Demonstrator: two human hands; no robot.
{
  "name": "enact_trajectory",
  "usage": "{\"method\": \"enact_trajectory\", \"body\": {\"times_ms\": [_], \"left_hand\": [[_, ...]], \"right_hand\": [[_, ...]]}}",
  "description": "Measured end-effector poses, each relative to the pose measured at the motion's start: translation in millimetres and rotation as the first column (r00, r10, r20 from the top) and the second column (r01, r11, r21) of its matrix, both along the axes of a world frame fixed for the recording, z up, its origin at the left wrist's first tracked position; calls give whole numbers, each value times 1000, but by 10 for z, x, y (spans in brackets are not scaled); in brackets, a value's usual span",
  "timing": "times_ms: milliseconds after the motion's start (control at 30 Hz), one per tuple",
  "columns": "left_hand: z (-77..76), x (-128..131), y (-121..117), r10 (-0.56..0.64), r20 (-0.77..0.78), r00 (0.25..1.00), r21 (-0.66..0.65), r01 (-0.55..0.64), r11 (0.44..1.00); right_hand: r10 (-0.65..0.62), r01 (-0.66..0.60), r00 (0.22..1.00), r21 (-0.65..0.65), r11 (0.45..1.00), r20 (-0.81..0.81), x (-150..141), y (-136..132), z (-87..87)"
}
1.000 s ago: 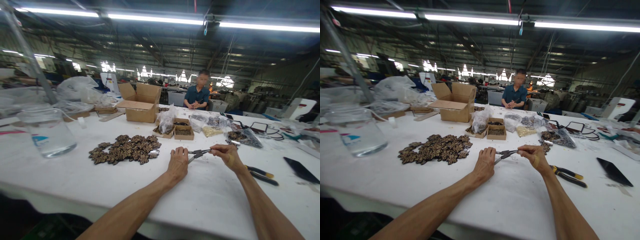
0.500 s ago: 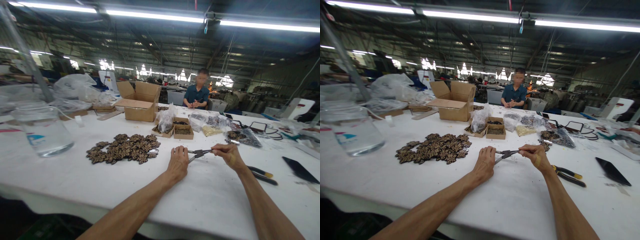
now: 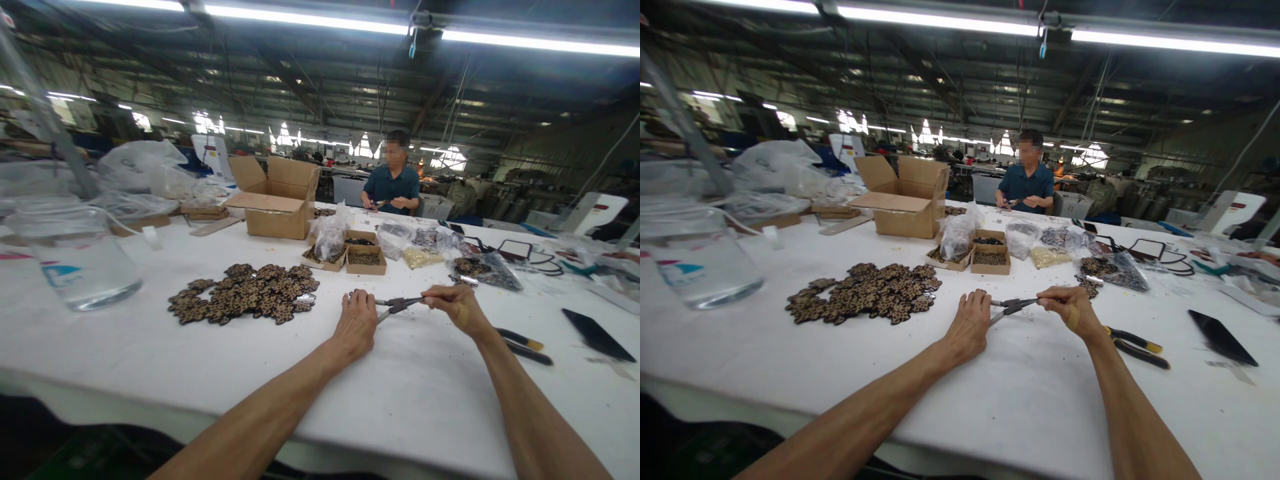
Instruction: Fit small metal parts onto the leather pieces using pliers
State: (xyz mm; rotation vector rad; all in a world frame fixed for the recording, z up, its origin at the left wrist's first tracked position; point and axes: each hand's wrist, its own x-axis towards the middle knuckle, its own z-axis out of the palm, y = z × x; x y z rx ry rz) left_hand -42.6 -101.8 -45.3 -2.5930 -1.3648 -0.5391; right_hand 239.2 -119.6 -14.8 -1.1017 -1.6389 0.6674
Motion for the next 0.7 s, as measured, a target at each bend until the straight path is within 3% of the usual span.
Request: {"method": "enact_trajectory", "body": {"times_ms": [300, 700], "left_hand": [[44, -17, -2, -13, 19, 1000, -58, 14, 998], [3, 22, -9, 16, -43, 999, -9, -17, 1000]], "right_hand": [[-33, 31, 995, -21, 999, -94, 22, 58, -106], [-42, 36, 994, -65, 997, -97, 14, 69, -104]]}}
